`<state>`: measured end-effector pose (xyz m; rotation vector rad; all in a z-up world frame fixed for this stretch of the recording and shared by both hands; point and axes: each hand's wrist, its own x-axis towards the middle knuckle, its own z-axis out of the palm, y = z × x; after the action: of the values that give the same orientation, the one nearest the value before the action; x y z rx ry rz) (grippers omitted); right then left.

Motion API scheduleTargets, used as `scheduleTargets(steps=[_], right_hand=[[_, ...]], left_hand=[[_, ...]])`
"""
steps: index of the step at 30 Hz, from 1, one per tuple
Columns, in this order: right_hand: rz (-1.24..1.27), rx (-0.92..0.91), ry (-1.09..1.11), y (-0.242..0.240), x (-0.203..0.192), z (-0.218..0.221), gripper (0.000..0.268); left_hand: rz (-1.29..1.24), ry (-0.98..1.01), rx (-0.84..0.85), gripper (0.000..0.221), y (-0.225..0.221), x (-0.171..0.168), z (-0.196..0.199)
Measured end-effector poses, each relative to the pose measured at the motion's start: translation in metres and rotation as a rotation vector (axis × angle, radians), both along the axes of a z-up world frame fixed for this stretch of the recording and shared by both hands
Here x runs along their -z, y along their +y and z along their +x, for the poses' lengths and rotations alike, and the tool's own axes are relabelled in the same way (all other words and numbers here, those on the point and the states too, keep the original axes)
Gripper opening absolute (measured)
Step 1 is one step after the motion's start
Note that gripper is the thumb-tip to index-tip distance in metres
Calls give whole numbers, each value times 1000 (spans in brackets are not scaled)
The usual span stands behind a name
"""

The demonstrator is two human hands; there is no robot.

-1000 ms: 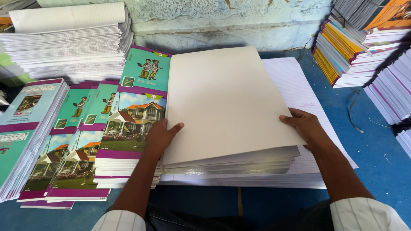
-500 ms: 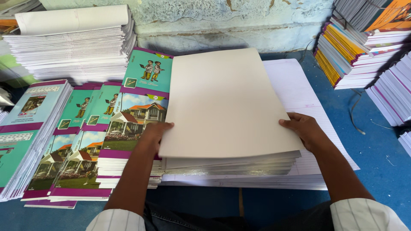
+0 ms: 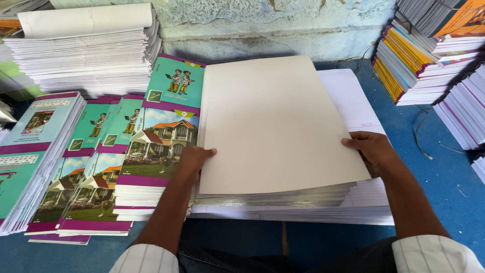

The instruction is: The person repeatedly folds a cover sheet over a stack of printed pages and presses the spine with a wooden block to crease the fold. The person handles multiple book units one at a time, aligning the cover and smoothing the spine before moving to the next unit.

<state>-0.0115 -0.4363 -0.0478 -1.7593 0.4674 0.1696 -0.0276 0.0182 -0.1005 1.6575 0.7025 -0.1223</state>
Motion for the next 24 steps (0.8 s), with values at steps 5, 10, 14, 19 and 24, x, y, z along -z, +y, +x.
scheduleTargets(steps=[5, 10, 14, 19, 24], right_hand=[[-87, -5, -67, -15, 7, 5, 52], [100, -52, -91, -25, 2, 7, 53], [125, -2, -113, -20, -12, 0, 45], [95, 45, -146, -15, -24, -9, 44], [447, -5, -299, -20, -11, 0, 49]], left_hand=[[25, -225, 101, 34, -6, 16, 3], [300, -235, 141, 35, -14, 14, 2], [427, -219, 149, 37, -28, 11, 2], [747, -287, 203, 66, -45, 11, 8], [752, -167, 290, 73, -57, 2, 7]])
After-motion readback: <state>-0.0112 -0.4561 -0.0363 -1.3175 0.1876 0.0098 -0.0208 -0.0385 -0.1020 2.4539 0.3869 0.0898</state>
